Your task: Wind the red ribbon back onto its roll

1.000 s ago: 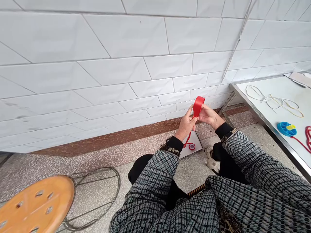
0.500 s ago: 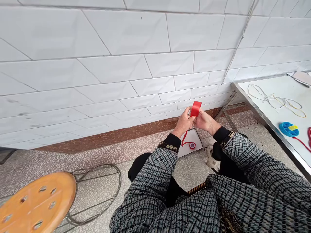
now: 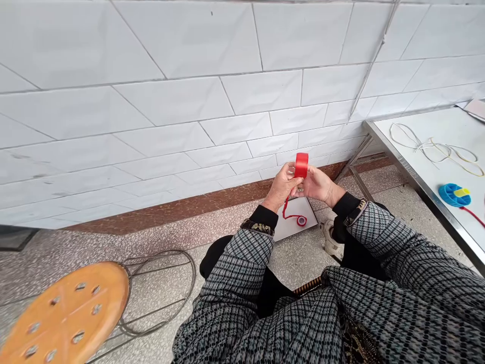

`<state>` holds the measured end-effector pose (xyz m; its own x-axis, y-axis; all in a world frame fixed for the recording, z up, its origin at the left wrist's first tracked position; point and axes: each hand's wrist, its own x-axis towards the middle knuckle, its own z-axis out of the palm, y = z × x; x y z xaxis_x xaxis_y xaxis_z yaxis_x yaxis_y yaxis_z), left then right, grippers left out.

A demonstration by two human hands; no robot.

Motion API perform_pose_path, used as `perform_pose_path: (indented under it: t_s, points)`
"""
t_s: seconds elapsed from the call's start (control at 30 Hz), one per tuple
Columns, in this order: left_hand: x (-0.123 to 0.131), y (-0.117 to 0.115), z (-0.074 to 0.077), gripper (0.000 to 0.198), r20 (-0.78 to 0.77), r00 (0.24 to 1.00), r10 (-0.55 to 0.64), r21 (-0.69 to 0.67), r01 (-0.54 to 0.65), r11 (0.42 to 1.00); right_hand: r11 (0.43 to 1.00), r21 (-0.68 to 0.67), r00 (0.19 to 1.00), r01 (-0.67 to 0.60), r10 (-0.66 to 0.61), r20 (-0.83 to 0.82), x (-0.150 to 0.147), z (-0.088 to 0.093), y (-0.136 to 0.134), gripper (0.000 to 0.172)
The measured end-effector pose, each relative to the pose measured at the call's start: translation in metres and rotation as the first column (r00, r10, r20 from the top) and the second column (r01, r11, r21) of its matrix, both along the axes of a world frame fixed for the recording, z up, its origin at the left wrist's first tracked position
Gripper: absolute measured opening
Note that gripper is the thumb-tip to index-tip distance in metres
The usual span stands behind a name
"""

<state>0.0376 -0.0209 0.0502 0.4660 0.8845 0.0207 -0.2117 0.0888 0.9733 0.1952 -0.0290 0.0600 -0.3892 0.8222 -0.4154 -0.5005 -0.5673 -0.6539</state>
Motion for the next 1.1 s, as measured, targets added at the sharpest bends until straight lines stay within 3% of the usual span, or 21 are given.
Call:
perform_pose_path:
  t_s: [0.07, 0.13, 0.27, 0.33, 0.4, 0.47, 0.63, 0.8, 0.97, 1.03, 1.1]
  points:
    - [-0.006, -0.002, 0.003, 0.054, 0.010, 1.000, -0.016, -0.001, 0.016, 1.000, 0.998, 0.058, 0.997, 0.015, -0.019, 0.076, 0.002, 0.000, 0.000, 0.013]
    - [-0.014, -0.004, 0.005, 0.055, 0.015, 0.999, -0.037, -0.014, 0.037, 0.999, 0.977, 0.209, 0.974, 0.033, -0.078, 0.211, 0.007, 0.004, 0.001, 0.020]
    - [-0.026, -0.009, 0.004, 0.054, -0.023, 0.996, -0.080, -0.082, 0.078, 0.994, 0.794, 0.601, 0.832, -0.088, -0.273, 0.483, 0.021, 0.014, 0.006, 0.049]
    - [-0.029, -0.011, 0.002, 0.050, -0.052, 0.996, -0.077, -0.109, 0.071, 0.992, 0.715, 0.677, 0.762, -0.173, -0.339, 0.552, 0.024, 0.016, 0.009, 0.048]
    - [-0.028, -0.013, 0.001, 0.048, -0.054, 0.997, -0.055, -0.123, 0.048, 0.991, 0.682, 0.699, 0.706, -0.213, -0.387, 0.593, 0.025, 0.015, 0.013, 0.042]
    - [-0.025, -0.013, 0.001, 0.047, -0.012, 1.000, 0.009, -0.115, -0.010, 0.993, 0.684, 0.704, 0.666, -0.194, -0.435, 0.606, 0.024, 0.013, 0.018, 0.041]
    - [-0.020, -0.012, 0.002, 0.035, 0.172, 0.963, 0.209, -0.109, -0.192, 0.975, 0.710, 0.704, 0.640, -0.014, -0.534, 0.552, 0.030, 0.004, 0.035, 0.043]
    - [-0.018, -0.015, 0.001, 0.034, 0.196, 0.963, 0.187, -0.118, -0.167, 0.979, 0.729, 0.682, 0.678, 0.059, -0.530, 0.509, 0.033, -0.001, 0.042, 0.037]
    - [-0.015, -0.020, 0.003, 0.033, 0.148, 0.968, 0.204, -0.111, -0.189, 0.976, 0.765, 0.640, 0.722, 0.072, -0.483, 0.496, 0.027, -0.005, 0.040, 0.020]
    - [-0.015, -0.021, 0.003, 0.034, 0.122, 0.979, 0.162, -0.073, -0.154, 0.985, 0.772, 0.632, 0.673, 0.062, -0.501, 0.545, 0.026, -0.007, 0.041, 0.019]
    - [-0.016, -0.022, 0.003, 0.034, 0.086, 0.988, 0.129, -0.030, -0.127, 0.991, 0.746, 0.662, 0.572, 0.071, -0.574, 0.585, 0.027, -0.009, 0.043, 0.023]
